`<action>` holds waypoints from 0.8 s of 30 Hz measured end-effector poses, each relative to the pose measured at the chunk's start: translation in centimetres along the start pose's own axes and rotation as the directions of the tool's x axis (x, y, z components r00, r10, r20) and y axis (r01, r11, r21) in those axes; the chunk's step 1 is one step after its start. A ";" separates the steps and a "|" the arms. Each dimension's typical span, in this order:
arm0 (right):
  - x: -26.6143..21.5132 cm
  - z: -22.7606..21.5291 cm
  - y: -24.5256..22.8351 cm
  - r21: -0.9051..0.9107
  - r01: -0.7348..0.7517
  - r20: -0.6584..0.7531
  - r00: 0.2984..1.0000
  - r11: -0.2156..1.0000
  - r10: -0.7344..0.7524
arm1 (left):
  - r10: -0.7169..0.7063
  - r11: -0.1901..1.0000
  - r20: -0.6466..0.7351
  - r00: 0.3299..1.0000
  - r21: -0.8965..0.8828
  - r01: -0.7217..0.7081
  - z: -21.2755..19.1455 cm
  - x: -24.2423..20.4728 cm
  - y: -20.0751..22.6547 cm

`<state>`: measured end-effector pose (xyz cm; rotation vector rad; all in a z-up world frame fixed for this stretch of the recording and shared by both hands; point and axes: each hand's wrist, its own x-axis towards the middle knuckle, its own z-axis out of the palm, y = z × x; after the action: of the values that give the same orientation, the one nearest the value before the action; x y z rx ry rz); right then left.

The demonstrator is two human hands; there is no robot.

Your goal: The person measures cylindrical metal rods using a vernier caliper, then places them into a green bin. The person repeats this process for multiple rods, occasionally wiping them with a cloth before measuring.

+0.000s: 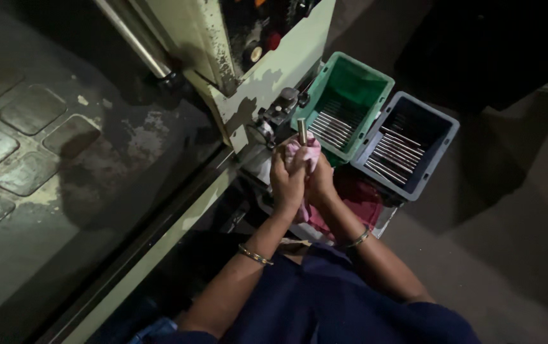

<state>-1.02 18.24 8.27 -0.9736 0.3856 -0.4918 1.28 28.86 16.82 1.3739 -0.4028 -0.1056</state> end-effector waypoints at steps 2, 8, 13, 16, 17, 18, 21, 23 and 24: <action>-0.1 0.2 -0.4 0.026 -0.079 -0.038 0.996 0.997 0.080 | -0.045 0.996 0.021 0.999 -0.071 0.047 -0.1 0.3 0.3; -0.4 1.3 0.1 0.112 0.040 -0.061 0.998 0.993 -0.034 | -0.040 0.998 0.067 0.997 -0.055 0.044 -0.3 1.2 0.9; -2.3 2.7 0.3 -0.451 0.380 -0.020 0.900 0.808 -0.435 | -0.064 0.997 0.061 0.996 0.057 0.060 -0.6 1.5 -0.3; -3.7 3.6 -0.7 -0.598 0.627 0.175 0.709 0.498 -0.683 | 0.063 0.993 0.121 0.991 -0.109 -0.050 -0.6 1.4 -1.2; -3.9 3.7 -1.4 -0.656 0.567 0.177 0.757 0.498 -0.629 | 0.020 0.976 0.116 0.993 -0.217 0.006 -0.4 1.4 -1.3; -3.9 3.5 -2.2 -0.710 0.505 0.175 0.801 0.490 -0.572 | -0.024 0.945 0.115 0.993 -0.322 0.061 -0.3 1.3 -1.2; -3.1 2.8 -4.2 -0.731 0.422 0.124 0.855 0.536 -0.504 | 0.086 0.963 0.102 0.991 -0.264 -0.056 -0.3 1.0 -0.2; -2.9 2.3 -4.3 -0.713 0.381 0.082 0.879 0.588 -0.469 | 0.108 0.974 0.136 0.985 -0.213 -0.077 -0.4 1.0 0.8; -2.9 2.0 -4.2 -0.712 0.350 0.065 0.896 0.609 -0.439 | 0.054 0.970 0.167 0.984 -0.245 -0.011 -0.4 1.2 1.2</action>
<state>-3.31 19.26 13.14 -1.8274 0.4803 -0.8409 2.34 29.06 18.18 1.1191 -0.5393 -0.2406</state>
